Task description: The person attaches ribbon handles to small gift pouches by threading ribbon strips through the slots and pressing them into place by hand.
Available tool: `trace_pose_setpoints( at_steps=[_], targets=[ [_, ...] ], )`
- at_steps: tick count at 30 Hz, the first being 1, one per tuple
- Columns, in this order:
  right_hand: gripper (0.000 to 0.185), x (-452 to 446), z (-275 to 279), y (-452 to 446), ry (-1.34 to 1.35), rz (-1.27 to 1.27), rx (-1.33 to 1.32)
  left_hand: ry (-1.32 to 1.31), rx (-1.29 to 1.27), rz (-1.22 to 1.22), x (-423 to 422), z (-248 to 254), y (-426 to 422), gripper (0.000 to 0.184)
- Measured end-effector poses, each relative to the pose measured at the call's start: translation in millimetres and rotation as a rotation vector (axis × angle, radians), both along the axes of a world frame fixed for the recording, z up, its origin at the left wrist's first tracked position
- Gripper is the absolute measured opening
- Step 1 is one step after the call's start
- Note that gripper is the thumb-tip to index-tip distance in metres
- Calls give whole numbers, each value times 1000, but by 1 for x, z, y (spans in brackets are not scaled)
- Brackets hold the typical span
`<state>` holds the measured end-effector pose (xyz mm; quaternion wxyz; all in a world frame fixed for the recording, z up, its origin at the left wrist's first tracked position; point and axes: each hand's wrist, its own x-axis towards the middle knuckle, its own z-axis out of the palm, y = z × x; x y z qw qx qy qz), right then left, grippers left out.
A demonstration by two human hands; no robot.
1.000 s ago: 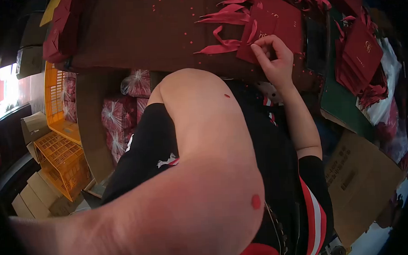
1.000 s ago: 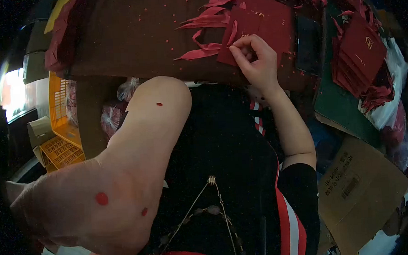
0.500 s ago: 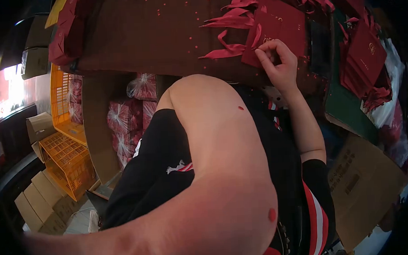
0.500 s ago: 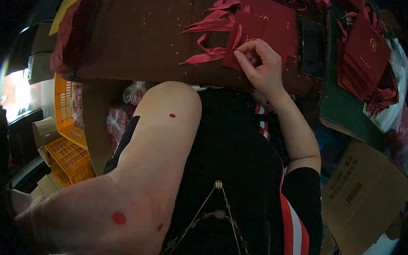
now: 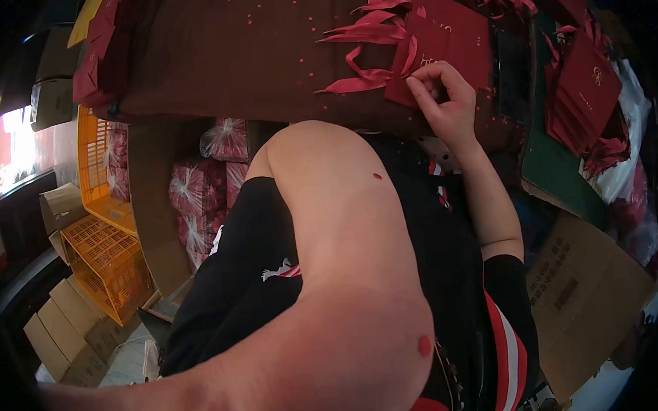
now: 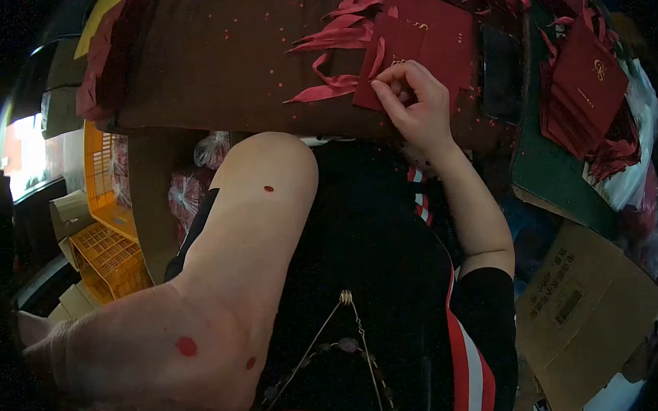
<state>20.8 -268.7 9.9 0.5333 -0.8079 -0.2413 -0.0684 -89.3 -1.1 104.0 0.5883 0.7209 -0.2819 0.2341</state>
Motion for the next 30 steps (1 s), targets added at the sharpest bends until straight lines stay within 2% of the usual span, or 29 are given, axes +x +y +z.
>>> trace_pose_setpoints(
  at_steps=[30],
  targets=[
    [9, 2, -2, -1, -20, 16, -8, -71, 64, 90, 18, -13, -4, 47]
  ],
)
